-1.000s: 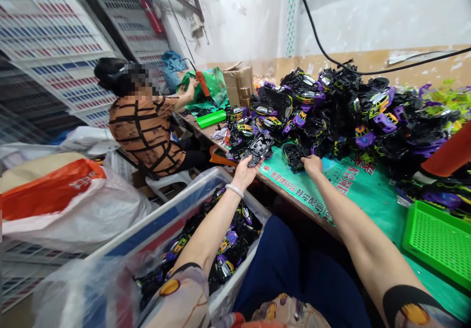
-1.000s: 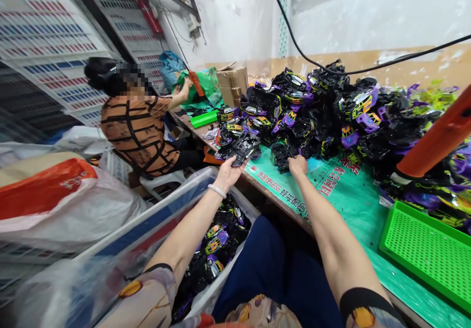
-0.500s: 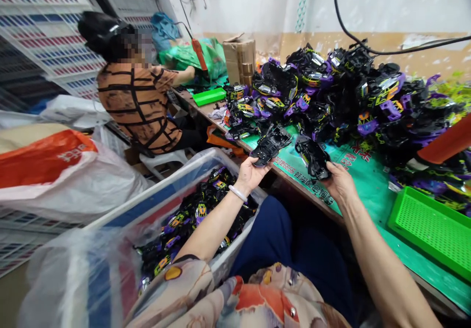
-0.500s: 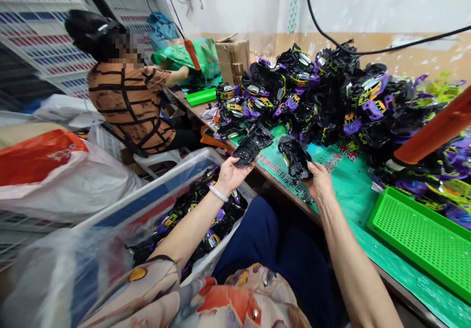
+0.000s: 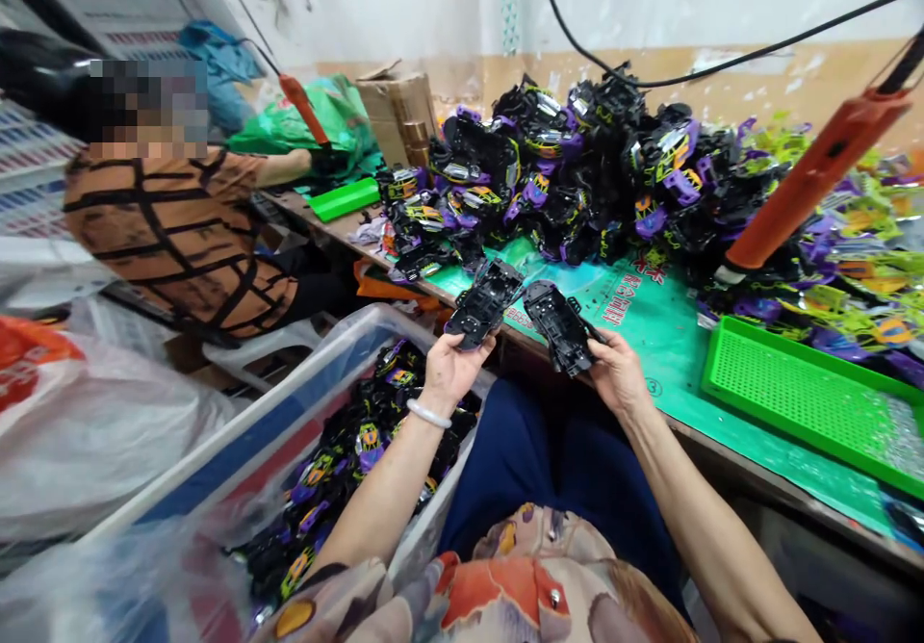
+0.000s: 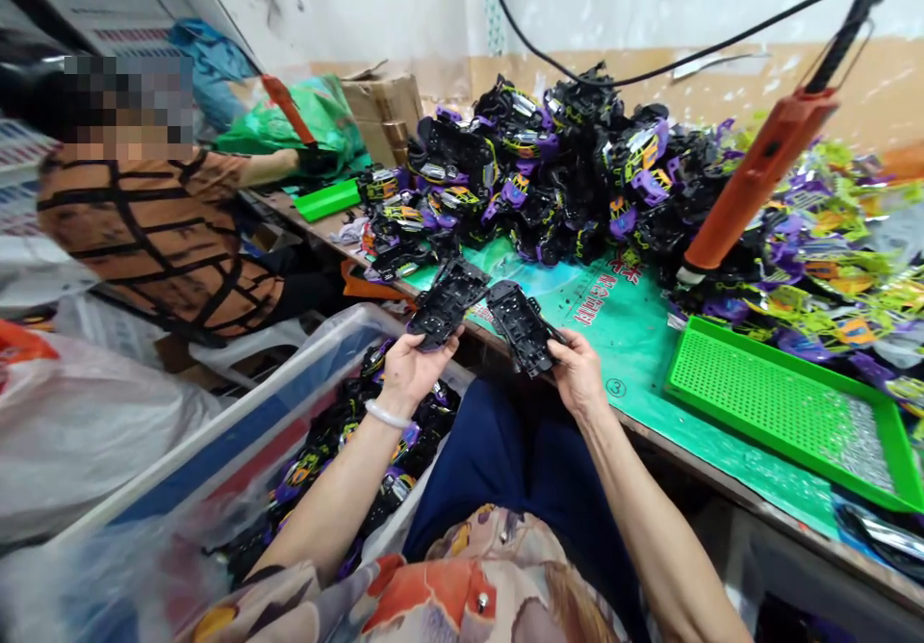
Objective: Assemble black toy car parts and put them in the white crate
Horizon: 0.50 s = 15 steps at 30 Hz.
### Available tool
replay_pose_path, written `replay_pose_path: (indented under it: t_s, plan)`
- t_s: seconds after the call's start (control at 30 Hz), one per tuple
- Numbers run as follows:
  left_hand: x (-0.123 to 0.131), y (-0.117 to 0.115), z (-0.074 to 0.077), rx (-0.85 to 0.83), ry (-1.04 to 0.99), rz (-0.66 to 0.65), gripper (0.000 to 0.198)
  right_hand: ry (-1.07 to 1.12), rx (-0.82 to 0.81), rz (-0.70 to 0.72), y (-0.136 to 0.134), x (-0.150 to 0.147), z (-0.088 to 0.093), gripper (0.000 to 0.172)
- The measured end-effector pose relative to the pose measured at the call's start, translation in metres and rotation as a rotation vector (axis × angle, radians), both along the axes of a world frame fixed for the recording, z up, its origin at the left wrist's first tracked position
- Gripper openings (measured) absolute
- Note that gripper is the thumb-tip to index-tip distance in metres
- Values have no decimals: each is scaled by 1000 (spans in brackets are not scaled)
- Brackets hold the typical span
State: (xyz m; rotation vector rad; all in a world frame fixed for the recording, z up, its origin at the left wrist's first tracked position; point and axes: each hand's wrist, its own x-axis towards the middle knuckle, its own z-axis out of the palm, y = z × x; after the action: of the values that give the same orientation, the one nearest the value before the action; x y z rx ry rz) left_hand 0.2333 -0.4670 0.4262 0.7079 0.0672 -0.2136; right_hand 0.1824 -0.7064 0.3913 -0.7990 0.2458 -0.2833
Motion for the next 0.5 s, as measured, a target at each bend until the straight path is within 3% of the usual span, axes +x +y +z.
replay_pose_path:
  t_s: [0.5]
  plan:
    - [-19, 13, -11, -31, 97, 18, 44, 40, -66, -8, 7, -6, 0, 42]
